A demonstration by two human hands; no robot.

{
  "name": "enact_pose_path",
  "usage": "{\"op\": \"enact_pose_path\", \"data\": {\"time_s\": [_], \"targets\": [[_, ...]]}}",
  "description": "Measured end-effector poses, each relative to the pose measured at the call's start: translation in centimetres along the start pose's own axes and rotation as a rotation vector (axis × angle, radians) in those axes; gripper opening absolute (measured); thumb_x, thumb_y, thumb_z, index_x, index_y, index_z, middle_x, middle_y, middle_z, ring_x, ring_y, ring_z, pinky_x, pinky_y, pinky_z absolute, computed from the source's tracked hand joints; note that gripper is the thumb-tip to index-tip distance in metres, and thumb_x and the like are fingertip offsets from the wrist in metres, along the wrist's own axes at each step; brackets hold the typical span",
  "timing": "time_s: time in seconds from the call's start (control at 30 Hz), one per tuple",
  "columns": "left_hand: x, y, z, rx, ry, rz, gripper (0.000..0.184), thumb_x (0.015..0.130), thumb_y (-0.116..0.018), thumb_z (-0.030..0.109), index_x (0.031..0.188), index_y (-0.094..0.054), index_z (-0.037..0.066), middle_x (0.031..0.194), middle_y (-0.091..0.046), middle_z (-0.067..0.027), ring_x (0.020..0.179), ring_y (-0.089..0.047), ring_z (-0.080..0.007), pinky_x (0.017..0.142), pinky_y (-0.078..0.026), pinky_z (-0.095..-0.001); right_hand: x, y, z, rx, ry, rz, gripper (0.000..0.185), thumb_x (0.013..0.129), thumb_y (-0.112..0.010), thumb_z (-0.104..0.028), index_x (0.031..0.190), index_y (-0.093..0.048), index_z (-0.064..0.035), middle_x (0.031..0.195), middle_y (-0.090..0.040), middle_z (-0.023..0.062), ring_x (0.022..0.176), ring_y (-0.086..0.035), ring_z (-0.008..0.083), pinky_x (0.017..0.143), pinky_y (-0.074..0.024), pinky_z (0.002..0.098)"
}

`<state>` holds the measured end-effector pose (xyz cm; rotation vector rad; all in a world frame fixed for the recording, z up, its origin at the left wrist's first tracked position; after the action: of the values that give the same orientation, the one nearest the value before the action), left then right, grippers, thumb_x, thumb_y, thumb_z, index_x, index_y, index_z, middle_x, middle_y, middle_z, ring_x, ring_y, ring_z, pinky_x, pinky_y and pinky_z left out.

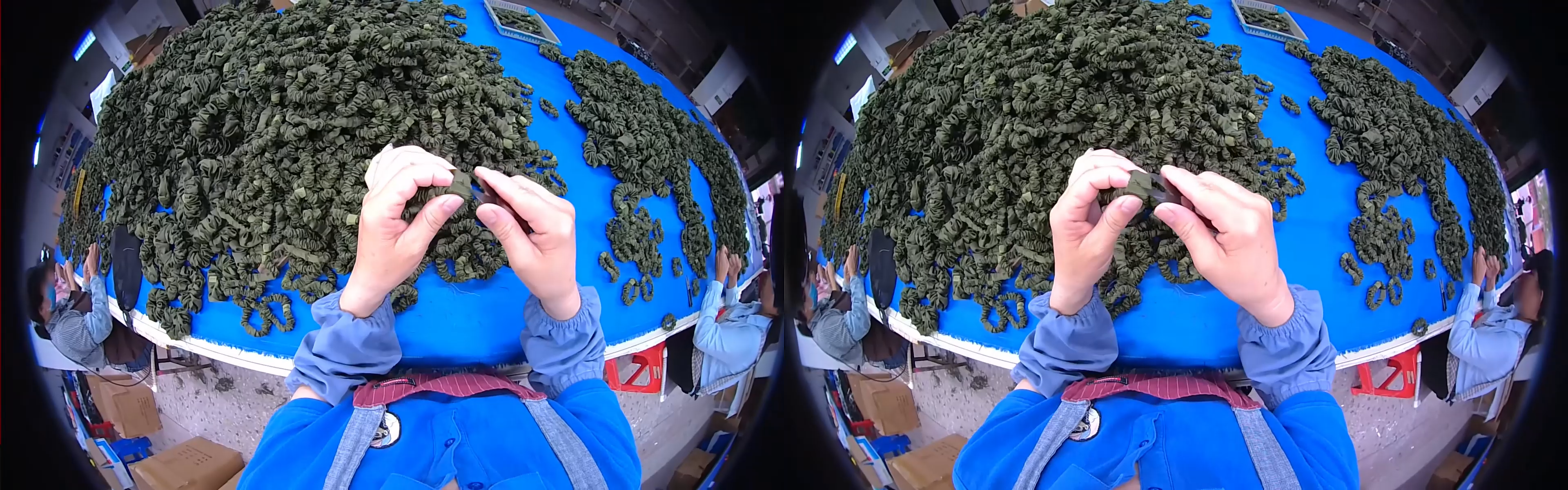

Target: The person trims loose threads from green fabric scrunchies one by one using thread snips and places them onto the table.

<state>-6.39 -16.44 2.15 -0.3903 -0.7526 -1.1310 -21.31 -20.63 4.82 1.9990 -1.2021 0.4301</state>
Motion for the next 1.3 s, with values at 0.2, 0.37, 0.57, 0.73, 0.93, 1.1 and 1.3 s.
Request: {"op": "enact_pose_path", "data": {"time_s": [0.2, 0.37, 0.57, 0.73, 0.93, 1.1, 1.3], "targets": [[0.1, 0.1, 0.5, 0.158, -0.064, -0.059, 0.015, 0.076, -0.068, 0.015, 0.088, -0.061, 0.01, 0.092, -0.062, -0.0012, 0.091, -0.054, -0.0191, 0.1, -0.026, -0.0425, 0.4, -0.1, -0.7, -0.1, 0.121, 0.013, 0.028, 0.073, -0.07, 0.0, 0.101, -0.066, 0.0012, 0.075, -0.063, 0.008, 0.056, -0.051, 0.017, 0.051, -0.0424, 0.0269], [0.1, 0.2, 0.7, 0.203, -0.068, -0.067, 0.015, 0.075, -0.069, 0.015, 0.088, -0.061, 0.011, 0.092, -0.062, 0.0, 0.092, -0.054, -0.0182, 0.102, -0.021, -0.0448, 0.3, -0.2, -0.7, -0.14, 0.201, 0.041, 0.027, 0.074, -0.069, 0.0, 0.1, -0.066, 0.0011, 0.074, -0.063, 0.0084, 0.056, -0.052, 0.0174, 0.051, -0.043, 0.0272], [0.1, 0.2, 0.8, 0.179, -0.059, -0.059, 0.015, 0.075, -0.069, 0.015, 0.087, -0.061, 0.011, 0.091, -0.062, 0.0004, 0.092, -0.054, -0.0179, 0.102, -0.021, -0.044, 0.2, 0.0, -0.2, -0.109, 0.133, 0.062, 0.025, 0.074, -0.07, -0.001, 0.099, -0.066, 0.0013, 0.073, -0.063, 0.0081, 0.055, -0.051, 0.017, 0.051, -0.0426, 0.0271], [0.1, 0.6, 0.7, 0.198, -0.026, -0.013, 0.014, 0.075, -0.069, 0.015, 0.086, -0.061, 0.011, 0.09, -0.062, 0.0014, 0.091, -0.054, -0.0178, 0.102, -0.021, -0.0441, 0.5, 0.5, 0.4, -0.031, -0.005, 0.017, 0.029, 0.074, -0.067, 0.002, 0.103, -0.067, 0.0015, 0.08, -0.065, 0.0089, 0.057, -0.049, 0.0131, 0.051, -0.0387, 0.0233], [0.2, 0.4, 1.3, 0.299, -0.065, -0.045, 0.014, 0.075, -0.069, 0.015, 0.086, -0.062, 0.012, 0.09, -0.062, 0.0026, 0.092, -0.054, -0.0172, 0.102, -0.019, -0.0455, 0.7, -0.1, -0.2, -0.069, 0.078, -0.018, 0.022, 0.075, -0.069, -0.002, 0.097, -0.067, 0.0008, 0.071, -0.061, 0.0072, 0.054, -0.049, 0.016, 0.05, -0.0403, 0.0268], [0.2, 0.2, 1.5, 0.381, -0.098, -0.061, 0.014, 0.075, -0.069, 0.015, 0.086, -0.062, 0.013, 0.089, -0.062, 0.0029, 0.092, -0.053, -0.0165, 0.102, -0.017, -0.0466, 0.6, -0.1, -0.3, -0.121, 0.114, -0.01, 0.022, 0.075, -0.069, -0.002, 0.097, -0.067, 0.0007, 0.072, -0.061, 0.0069, 0.054, -0.049, 0.0153, 0.05, -0.0397, 0.0259], [0.2, 0.4, 1.7, 0.416, -0.11, -0.055, 0.015, 0.074, -0.07, 0.015, 0.086, -0.062, 0.013, 0.089, -0.062, 0.0026, 0.093, -0.053, -0.0165, 0.102, -0.018, -0.0465, 0.6, 0.7, 0.2, -0.105, 0.057, 0.089, 0.02, 0.077, -0.068, -0.001, 0.097, -0.066, 0.0006, 0.075, -0.062, 0.0058, 0.057, -0.05, 0.0129, 0.051, -0.0402, 0.0246]]}}
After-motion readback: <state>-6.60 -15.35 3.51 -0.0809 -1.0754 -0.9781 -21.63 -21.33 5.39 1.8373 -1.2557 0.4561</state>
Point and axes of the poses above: each hand's wrist, its own x-axis towards the middle knuckle, its own y-axis out of the back of the hand, z = x × y, the point moved 5 cm from there along x, towards the middle knuckle
